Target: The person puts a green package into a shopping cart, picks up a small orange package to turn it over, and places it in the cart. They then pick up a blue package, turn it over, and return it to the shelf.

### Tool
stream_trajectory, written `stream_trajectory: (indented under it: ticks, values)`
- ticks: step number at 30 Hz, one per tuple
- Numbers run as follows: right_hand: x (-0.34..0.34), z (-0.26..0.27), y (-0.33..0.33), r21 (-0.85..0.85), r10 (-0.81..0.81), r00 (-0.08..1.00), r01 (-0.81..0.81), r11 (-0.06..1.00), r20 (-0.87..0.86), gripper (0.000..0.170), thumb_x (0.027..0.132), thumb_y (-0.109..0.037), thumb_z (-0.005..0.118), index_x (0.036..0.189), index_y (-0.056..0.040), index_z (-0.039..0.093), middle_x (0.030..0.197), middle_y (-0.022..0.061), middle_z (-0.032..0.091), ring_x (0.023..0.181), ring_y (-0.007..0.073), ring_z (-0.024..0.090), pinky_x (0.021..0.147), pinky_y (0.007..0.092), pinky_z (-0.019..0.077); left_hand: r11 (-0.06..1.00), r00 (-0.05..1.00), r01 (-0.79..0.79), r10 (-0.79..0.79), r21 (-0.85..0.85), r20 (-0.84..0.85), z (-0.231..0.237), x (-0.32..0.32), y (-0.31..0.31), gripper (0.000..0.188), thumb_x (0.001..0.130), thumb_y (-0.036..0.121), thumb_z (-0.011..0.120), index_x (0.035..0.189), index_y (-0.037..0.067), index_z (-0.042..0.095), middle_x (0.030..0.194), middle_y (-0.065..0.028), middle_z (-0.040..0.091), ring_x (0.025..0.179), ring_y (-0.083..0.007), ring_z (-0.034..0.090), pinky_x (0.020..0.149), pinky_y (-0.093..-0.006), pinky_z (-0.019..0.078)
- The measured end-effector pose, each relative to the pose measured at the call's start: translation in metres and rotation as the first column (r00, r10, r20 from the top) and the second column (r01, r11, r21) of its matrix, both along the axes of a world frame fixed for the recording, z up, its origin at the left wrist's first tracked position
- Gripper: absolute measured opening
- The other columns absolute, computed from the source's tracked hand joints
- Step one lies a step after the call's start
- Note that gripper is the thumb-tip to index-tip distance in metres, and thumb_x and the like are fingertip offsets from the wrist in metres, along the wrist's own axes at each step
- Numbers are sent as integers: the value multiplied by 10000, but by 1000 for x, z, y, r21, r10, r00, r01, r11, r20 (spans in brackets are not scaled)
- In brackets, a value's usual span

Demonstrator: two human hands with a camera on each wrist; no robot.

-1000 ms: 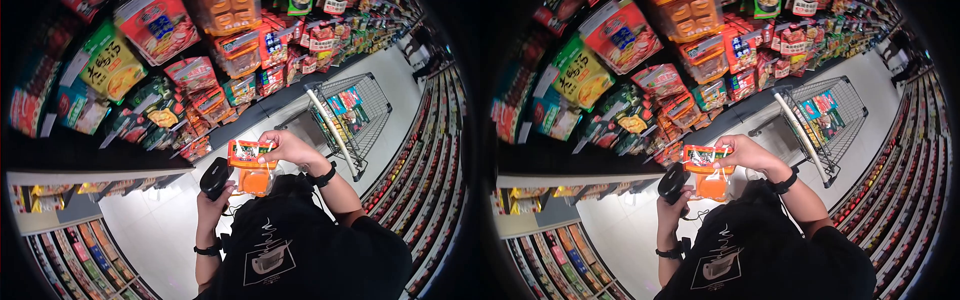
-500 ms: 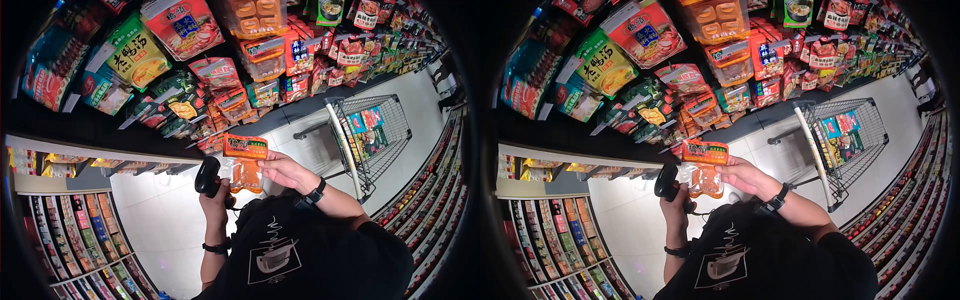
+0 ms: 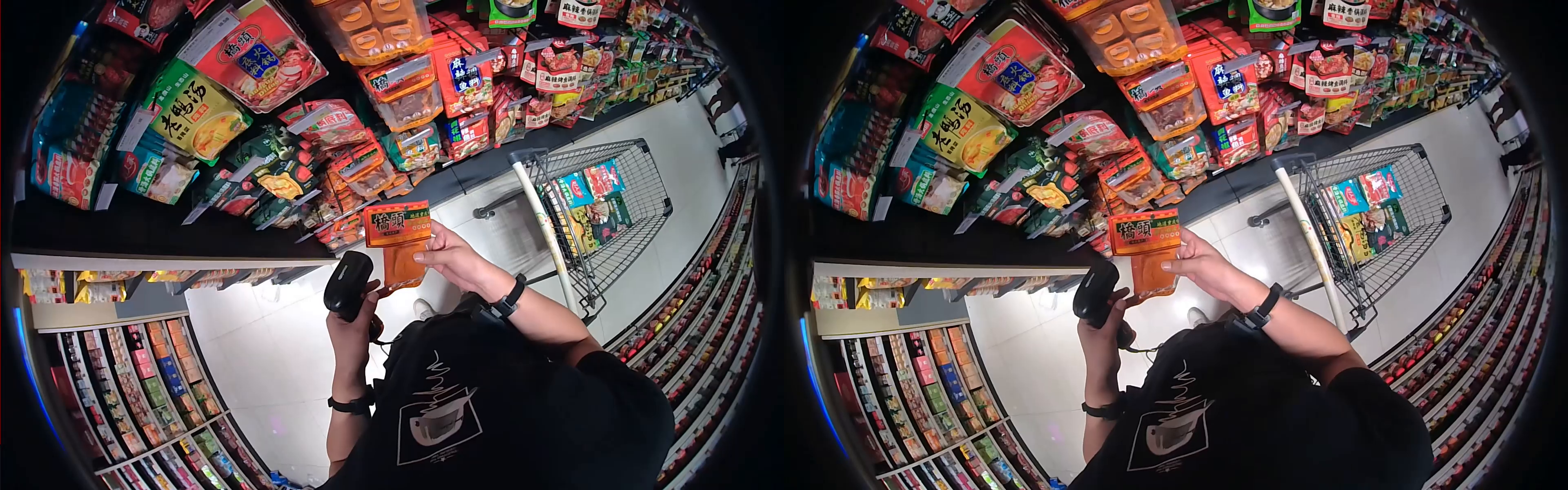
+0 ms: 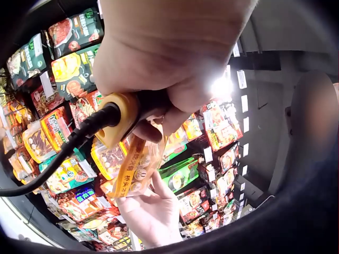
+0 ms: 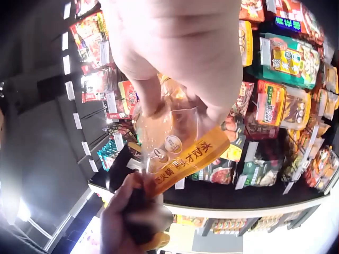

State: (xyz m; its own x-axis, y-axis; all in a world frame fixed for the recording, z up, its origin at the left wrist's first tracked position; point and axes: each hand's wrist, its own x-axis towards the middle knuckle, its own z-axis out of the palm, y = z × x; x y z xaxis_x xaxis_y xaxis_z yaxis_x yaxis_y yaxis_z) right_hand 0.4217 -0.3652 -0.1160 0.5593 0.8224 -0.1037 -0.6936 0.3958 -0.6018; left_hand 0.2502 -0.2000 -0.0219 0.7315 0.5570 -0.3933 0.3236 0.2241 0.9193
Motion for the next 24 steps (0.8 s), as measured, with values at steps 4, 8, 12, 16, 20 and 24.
stream_trajectory:
  ticks: [4,8,12,16,20,24]
  values:
    - [5,-10,0,74,-24,992,33,997,-123,687,902,47,554,1568,-80,441,1506,123,608,1368,229,614,1185,434,447,987,987,124,-112,99,-115,3,-4,-5,308,991,102,771,1279,2,734,1079,-102,814,681,-48,630,561,-233,472]
    - [14,-28,-5,40,-99,942,118,992,-319,645,859,-156,518,1495,-46,511,1176,103,658,983,253,660,969,456,506,972,980,190,-179,140,-89,4,-8,-14,289,981,119,786,1248,15,754,1049,-73,823,709,-51,651,601,-234,524]
    - [29,-51,-11,152,-98,898,178,972,-430,581,919,-253,470,1455,-46,552,894,77,574,624,206,512,629,368,463,938,949,306,-286,161,-136,14,-13,-18,312,971,60,763,1272,-16,731,1025,-96,819,637,-34,593,567,-218,473]
    - [34,-62,-16,352,50,881,136,926,-471,637,1052,-514,434,1497,-74,550,859,48,546,619,187,502,595,350,455,927,924,374,-369,32,-104,18,-13,-23,361,955,78,794,1294,-16,714,1037,-91,807,778,-96,723,611,-233,510]
    - [30,-65,-9,543,207,890,53,838,-407,699,1085,-600,429,1560,-95,522,842,24,532,686,168,499,676,329,455,875,843,485,-467,-2,-267,24,-5,-28,322,941,109,833,1213,-24,722,959,-77,792,819,-112,739,727,-260,571]
    - [22,-63,-4,593,252,878,45,804,-407,660,1094,-553,420,1538,-79,539,798,6,505,699,160,490,740,339,445,822,760,570,-534,-15,-370,34,3,-34,278,950,132,830,1159,-22,730,870,-40,765,759,-88,695,676,-253,531]
